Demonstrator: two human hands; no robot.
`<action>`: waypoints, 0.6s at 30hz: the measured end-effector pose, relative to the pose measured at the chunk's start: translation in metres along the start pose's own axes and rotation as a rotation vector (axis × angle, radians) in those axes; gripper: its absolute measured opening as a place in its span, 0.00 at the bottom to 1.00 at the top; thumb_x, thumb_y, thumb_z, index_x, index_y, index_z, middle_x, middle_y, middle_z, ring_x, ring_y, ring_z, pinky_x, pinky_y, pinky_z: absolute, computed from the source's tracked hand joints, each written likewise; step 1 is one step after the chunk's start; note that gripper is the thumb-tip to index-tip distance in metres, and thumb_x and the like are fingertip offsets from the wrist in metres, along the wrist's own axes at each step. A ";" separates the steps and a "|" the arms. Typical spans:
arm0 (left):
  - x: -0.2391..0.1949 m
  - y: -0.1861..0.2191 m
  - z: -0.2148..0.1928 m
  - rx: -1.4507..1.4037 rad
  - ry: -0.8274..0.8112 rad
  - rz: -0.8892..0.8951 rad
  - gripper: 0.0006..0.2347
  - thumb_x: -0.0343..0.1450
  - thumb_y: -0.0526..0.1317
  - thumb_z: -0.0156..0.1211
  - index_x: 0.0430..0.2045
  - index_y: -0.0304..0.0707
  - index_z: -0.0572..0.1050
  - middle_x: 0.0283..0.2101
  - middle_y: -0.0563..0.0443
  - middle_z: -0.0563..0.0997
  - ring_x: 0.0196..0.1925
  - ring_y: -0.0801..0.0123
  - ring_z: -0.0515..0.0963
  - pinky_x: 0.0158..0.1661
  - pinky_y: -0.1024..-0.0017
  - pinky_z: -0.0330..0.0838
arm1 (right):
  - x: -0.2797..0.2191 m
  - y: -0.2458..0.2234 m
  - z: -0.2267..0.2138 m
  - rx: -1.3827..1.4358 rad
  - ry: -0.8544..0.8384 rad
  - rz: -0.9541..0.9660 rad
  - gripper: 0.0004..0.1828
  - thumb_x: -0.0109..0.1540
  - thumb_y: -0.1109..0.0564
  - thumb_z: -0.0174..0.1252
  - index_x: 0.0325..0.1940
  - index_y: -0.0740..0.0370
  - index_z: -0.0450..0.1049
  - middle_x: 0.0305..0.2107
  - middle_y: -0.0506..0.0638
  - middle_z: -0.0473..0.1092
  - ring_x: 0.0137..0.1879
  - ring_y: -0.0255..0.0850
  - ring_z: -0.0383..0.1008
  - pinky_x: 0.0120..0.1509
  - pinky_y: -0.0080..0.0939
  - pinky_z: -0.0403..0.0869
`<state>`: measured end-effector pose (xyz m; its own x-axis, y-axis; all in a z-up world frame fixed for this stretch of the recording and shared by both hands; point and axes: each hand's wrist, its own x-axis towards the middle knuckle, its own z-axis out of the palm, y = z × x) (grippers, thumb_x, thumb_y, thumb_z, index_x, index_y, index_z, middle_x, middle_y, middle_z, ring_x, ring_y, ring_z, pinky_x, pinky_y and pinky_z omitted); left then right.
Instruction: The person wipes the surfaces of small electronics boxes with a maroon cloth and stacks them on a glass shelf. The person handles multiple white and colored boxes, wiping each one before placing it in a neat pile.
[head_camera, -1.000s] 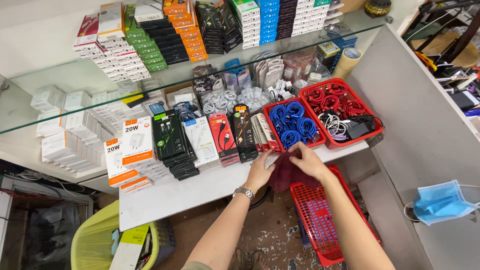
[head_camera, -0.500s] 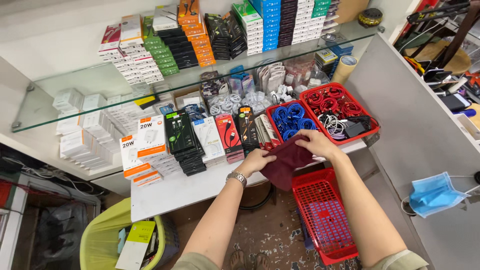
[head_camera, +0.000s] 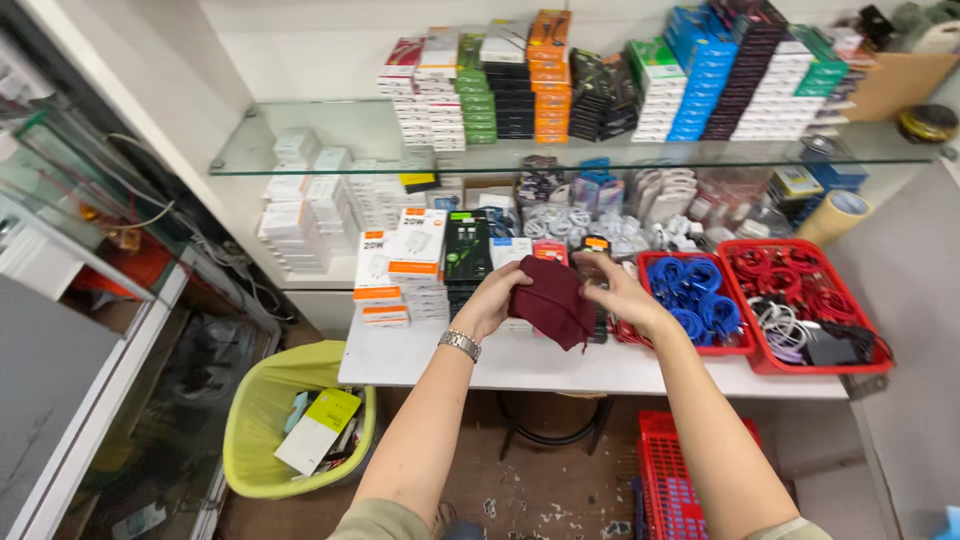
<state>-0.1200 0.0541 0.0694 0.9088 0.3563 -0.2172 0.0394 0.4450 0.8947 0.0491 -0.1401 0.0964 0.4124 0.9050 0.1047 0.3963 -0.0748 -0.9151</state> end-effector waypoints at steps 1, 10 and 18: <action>-0.002 0.008 -0.015 -0.073 -0.005 0.013 0.16 0.71 0.37 0.52 0.55 0.39 0.72 0.50 0.50 0.80 0.52 0.64 0.80 0.51 0.60 0.75 | 0.006 -0.005 0.012 0.039 -0.078 0.046 0.40 0.57 0.59 0.61 0.74 0.58 0.57 0.62 0.59 0.68 0.67 0.48 0.68 0.70 0.44 0.65; -0.053 0.092 -0.129 -0.710 -0.126 0.289 0.23 0.77 0.53 0.43 0.59 0.32 0.67 0.57 0.36 0.77 0.58 0.54 0.77 0.59 0.57 0.70 | 0.121 -0.059 0.162 0.135 0.091 -0.242 0.41 0.62 0.59 0.59 0.78 0.55 0.53 0.63 0.53 0.67 0.67 0.42 0.69 0.69 0.41 0.67; -0.044 0.130 -0.291 -0.804 0.330 0.463 0.27 0.77 0.56 0.35 0.64 0.35 0.63 0.61 0.35 0.75 0.60 0.50 0.76 0.62 0.57 0.68 | 0.281 -0.084 0.258 0.431 -0.021 0.160 0.29 0.65 0.49 0.58 0.70 0.57 0.68 0.56 0.51 0.74 0.57 0.38 0.74 0.61 0.38 0.71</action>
<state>-0.2757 0.3348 0.0817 0.5970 0.7932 -0.1200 -0.6965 0.5867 0.4130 -0.0796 0.2287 0.1020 0.4225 0.9047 -0.0550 -0.0506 -0.0371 -0.9980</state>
